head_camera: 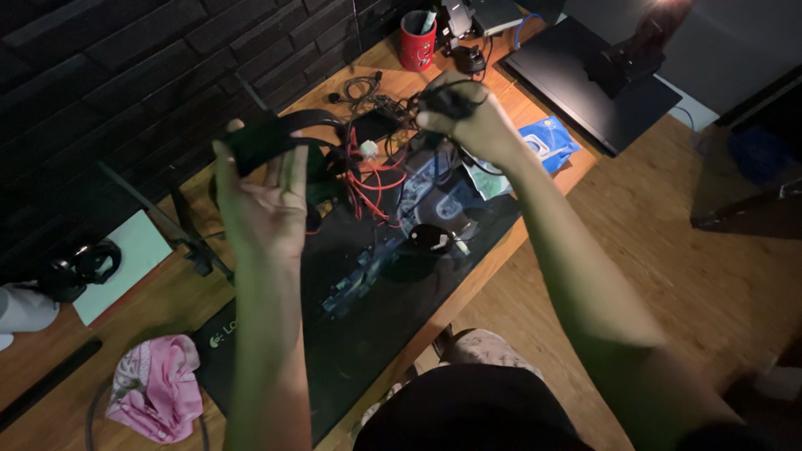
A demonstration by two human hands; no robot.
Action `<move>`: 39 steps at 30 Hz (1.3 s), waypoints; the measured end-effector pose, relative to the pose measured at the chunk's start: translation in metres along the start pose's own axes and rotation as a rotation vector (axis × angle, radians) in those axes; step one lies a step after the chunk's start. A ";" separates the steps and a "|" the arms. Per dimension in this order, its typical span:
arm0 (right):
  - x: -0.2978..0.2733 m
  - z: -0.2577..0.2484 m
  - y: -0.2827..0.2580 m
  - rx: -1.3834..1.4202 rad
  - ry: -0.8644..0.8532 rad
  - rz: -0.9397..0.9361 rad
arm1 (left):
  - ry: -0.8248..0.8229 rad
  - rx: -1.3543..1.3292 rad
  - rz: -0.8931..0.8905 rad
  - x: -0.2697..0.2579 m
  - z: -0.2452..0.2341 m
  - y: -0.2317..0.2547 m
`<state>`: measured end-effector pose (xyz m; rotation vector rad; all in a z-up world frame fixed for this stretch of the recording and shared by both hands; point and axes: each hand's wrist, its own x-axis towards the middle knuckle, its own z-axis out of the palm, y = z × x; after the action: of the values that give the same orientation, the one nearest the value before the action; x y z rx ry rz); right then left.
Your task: The person clears a cluttered desk by moving cables, a headset, and a red cup aside. They then use a small brush to sweep the mousepad and surrounding desk surface, and finally wipe the area with a cloth.
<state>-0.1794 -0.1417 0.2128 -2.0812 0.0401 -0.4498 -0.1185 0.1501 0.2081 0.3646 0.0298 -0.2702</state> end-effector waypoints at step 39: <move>-0.058 0.173 0.104 -0.002 -0.133 0.283 | 0.233 -0.190 -0.208 0.038 -0.175 0.029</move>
<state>-0.1600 -0.0427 0.0284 -2.0626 0.2534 -0.1392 -0.0705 0.2281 0.0519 0.2021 0.3215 -0.4260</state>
